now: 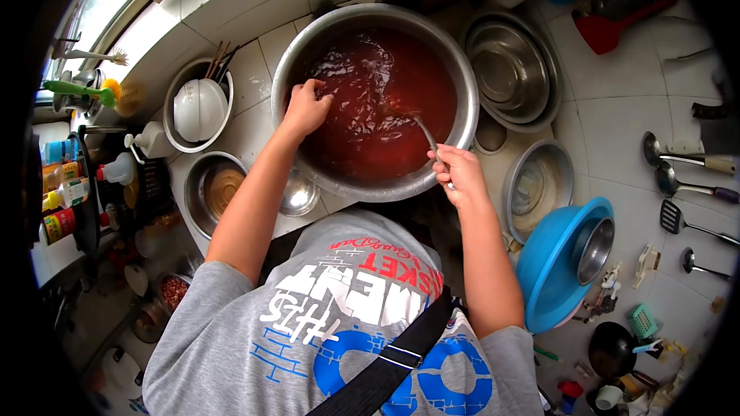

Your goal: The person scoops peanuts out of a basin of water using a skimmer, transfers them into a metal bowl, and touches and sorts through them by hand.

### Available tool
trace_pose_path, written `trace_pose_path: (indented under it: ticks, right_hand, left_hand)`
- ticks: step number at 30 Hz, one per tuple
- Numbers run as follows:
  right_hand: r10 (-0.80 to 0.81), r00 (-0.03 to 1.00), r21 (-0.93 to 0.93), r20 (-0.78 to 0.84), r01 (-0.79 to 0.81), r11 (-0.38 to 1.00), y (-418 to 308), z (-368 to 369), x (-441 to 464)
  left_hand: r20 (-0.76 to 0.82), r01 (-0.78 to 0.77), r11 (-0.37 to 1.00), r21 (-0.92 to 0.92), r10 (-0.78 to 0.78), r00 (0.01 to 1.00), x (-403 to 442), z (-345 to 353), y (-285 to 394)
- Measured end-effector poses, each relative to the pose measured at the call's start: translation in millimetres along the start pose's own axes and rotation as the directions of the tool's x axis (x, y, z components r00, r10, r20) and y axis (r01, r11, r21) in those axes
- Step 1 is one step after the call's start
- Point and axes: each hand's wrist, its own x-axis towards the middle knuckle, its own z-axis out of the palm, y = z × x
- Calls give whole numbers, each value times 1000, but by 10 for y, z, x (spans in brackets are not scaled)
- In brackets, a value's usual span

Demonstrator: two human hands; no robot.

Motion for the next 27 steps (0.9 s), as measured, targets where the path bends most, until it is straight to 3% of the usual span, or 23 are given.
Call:
trace_pose_path:
  ticks: [1,4,8,11,13,14,17,18,20,24,27]
  right_hand:
    - [-35,999,-102,-15,34,994,-57,-9,-1]
    - [-170,984,-383,-57,135,914,-157,73,63]
    - [-354,934,-608,-36,261,750,-149,362,224]
    - [-494,867,-774,72,361,520,-22,527,366]
    - [-539,831,-825,135,396,404,58,655,329]
    - [-612,754,-837,239,479,264,190,579,479]
    - [-544,784,-807,299,512,294,300,639,305]
    - [-424,874,-817,236,415,400,267,681,167]
    - [-348,901,-756,257,412,509,342,620,140]
    - [-112,951,-694,288,288,660,336,545,17]
    - [18,953,-627,301,184,757,284,557,-167]
  left_hand:
    - [54,50,999,-7,-49,997,19,6,0]
    - [20,180,984,-2,-180,983,67,88,83]
    - [-13,321,927,-192,-330,944,242,222,129]
    - [-36,324,876,-358,-360,932,443,411,14]
    - [53,339,737,-585,-383,922,543,468,-16]
    - [99,344,645,-682,-384,918,560,483,-22]
    - [341,411,309,-858,-256,905,516,378,115]
    - [336,389,338,-857,-206,919,481,302,164]
    - [331,344,393,-853,-101,938,374,126,286]
    - [292,226,693,-685,-23,956,179,-198,461]
    - [205,89,784,-614,50,977,89,-432,532]
